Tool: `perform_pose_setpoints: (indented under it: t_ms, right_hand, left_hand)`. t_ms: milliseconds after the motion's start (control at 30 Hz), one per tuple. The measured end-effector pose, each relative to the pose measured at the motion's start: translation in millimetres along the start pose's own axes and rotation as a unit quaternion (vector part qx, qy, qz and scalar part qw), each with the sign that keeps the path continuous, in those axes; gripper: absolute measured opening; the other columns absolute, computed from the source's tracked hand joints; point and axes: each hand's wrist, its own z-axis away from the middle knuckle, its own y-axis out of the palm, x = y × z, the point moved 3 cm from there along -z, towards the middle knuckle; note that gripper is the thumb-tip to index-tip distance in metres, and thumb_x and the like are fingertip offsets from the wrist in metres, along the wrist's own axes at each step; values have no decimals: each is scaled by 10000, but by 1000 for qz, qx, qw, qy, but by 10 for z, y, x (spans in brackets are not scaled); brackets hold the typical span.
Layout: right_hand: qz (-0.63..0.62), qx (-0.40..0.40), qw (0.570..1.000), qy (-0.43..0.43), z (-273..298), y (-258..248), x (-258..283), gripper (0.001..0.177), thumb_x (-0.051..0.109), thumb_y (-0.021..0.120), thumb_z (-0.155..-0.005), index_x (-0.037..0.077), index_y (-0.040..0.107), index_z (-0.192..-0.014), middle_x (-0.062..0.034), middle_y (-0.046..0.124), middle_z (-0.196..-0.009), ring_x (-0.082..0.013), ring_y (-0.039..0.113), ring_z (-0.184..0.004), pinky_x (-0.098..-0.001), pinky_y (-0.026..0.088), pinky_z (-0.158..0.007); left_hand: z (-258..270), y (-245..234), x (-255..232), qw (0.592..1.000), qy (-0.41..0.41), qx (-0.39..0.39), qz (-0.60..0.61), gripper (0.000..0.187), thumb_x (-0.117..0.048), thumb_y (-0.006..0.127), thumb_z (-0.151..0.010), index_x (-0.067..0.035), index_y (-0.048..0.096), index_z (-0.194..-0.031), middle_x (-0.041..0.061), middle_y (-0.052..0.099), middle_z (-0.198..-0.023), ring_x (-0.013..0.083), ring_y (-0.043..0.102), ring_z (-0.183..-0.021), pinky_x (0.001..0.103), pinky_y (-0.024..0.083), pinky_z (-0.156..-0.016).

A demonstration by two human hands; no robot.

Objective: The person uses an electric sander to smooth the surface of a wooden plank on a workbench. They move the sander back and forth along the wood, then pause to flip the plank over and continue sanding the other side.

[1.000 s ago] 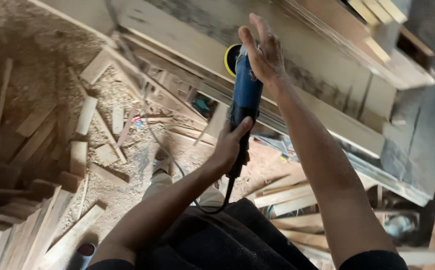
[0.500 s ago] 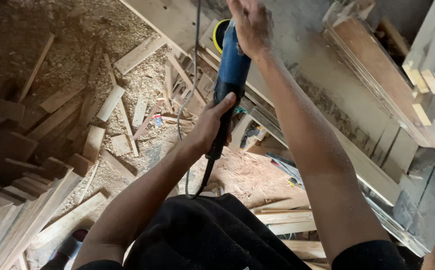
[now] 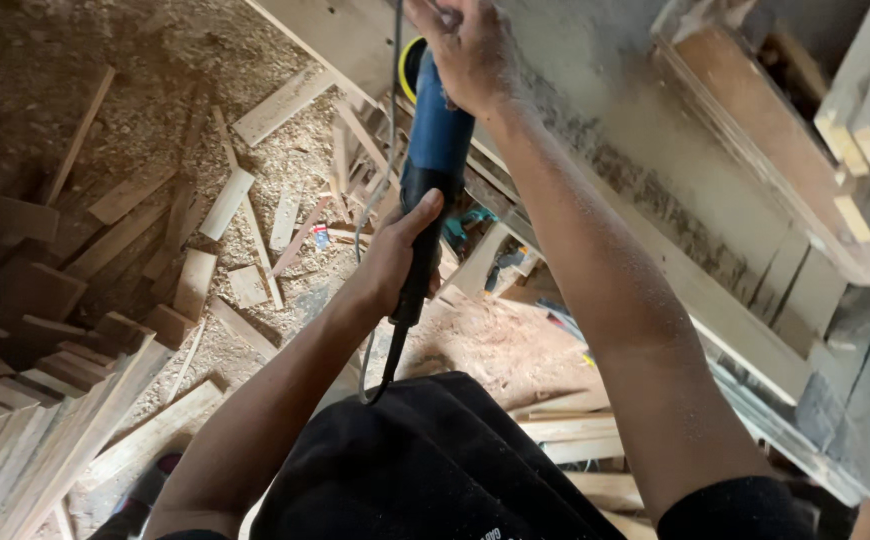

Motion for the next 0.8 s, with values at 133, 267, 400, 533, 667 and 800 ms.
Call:
perform_pose_setpoints:
  t_ms: [133, 267, 400, 533, 667, 800]
  right_hand:
    - [14, 16, 997, 75, 294, -266, -104, 602, 596, 584, -985, 67, 678, -1257, -110, 821, -996, -245, 808, -671, -353, 632, -475]
    - [112, 26, 988, 98, 759, -738, -297, 662, 628, 517, -1028, 89, 618, -1399, -163, 718, -1373, -360, 708, -1218, -496, 527, -921]
    - [103, 16, 977, 186, 1343, -1349, -469, 692, 587, 554, -1033, 82, 548, -1506, -155, 631, -1520, -355, 643, -1345, -493, 511, -1031]
    - [135, -31, 968, 211, 1936, -1891, -804, 667, 575, 585, -1024, 79, 578, -1470, -155, 684, -1459, -359, 669, -1303, -489, 510, -1025]
    - [143, -49, 954, 258, 2468, -2367, -1045, 689, 592, 603, -1007, 81, 586, -1470, -148, 691, -1448, -346, 680, -1294, -478, 518, -1025]
    - [192, -76, 947, 246, 2978, -2811, -1317, 657, 608, 613, -1011, 95, 634, -1422, -129, 741, -1377, -341, 707, -1241, -484, 523, -977]
  left_hand:
    - [123, 187, 172, 999, -8, 33, -32, 552, -492, 580, -975, -41, 462, -1271, 133, 550, -640, 247, 567, -442, 355, 504, -435]
    - [9, 513, 716, 999, -35, 19, 1, 497, -449, 664, -933, -44, 497, -1167, 139, 499, -649, 247, 478, -370, 356, 426, -313]
    - [131, 1002, 1086, 998, -52, 27, -39, 533, -458, 687, -884, -29, 524, -1154, 121, 391, -569, 279, 472, -316, 369, 388, -272]
    - [266, 1444, 1492, 990, -91, 81, -76, 517, -449, 659, -941, 3, 509, -1139, 117, 454, -606, 270, 501, -366, 378, 438, -340]
    - [316, 1837, 1913, 984, -120, 92, -93, 547, -450, 665, -908, -13, 513, -1200, 135, 457, -593, 277, 494, -351, 372, 425, -333]
    - [356, 2188, 2280, 974, -144, 114, -131, 585, -501, 656, -878, -1, 525, -1154, 106, 447, -696, 267, 505, -364, 360, 442, -355]
